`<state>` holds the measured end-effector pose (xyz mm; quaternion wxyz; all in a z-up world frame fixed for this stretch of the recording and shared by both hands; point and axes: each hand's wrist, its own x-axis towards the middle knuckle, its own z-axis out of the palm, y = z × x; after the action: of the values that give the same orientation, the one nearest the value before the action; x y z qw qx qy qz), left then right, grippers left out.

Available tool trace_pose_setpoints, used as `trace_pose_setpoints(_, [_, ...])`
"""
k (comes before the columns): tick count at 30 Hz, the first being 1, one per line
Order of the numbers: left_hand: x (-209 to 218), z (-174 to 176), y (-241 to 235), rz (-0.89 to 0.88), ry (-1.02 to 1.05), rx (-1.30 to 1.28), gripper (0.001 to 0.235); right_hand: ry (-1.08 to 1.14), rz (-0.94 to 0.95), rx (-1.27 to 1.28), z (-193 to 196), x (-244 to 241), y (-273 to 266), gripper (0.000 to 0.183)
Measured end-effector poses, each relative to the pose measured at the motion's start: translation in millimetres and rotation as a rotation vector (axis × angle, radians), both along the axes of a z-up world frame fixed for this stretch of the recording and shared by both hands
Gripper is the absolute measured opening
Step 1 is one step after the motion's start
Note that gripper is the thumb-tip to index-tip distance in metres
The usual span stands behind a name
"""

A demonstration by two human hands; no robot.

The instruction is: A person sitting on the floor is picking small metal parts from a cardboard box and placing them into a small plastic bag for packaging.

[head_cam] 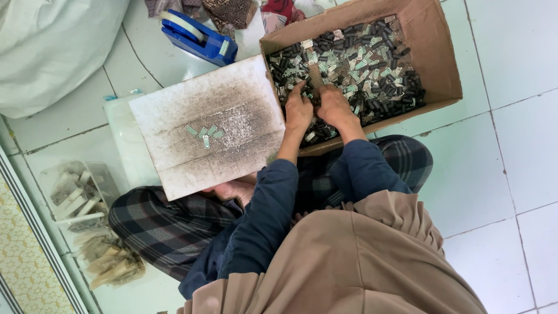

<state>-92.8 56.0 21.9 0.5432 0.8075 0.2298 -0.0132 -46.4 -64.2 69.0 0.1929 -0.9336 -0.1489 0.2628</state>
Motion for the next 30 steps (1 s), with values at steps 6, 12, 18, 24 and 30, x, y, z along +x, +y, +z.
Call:
trace_pose_setpoints(6, [1.3,3.1,0.9,-0.013,0.054,-0.047,0.051,0.007,-0.005,-0.024,11.4,0.2,0.4,0.047])
trace_pose_setpoints(12, [0.0,23.2,1.9,-0.011,0.077,-0.024,0.046,0.142,-0.145,0.164,25.1,-0.5,0.7,0.038])
trace_pose_setpoints(18, [1.0,54.8,6.9,0.08,-0.001,-0.219,0.037,0.124,-0.281,0.429,-3.4,11.4,-29.3,0.034])
trace_pose_setpoints(24, [4.9,53.0,0.7,0.174,0.027,-0.763,0.036,0.159,-0.382,0.822,59.2,3.2,-33.6,0.03])
trace_pose_setpoints(30, [1.4,75.9,5.0,0.129,0.065,-1.101,0.037,0.126,-0.448,0.958,63.8,4.5,-42.6,0.029])
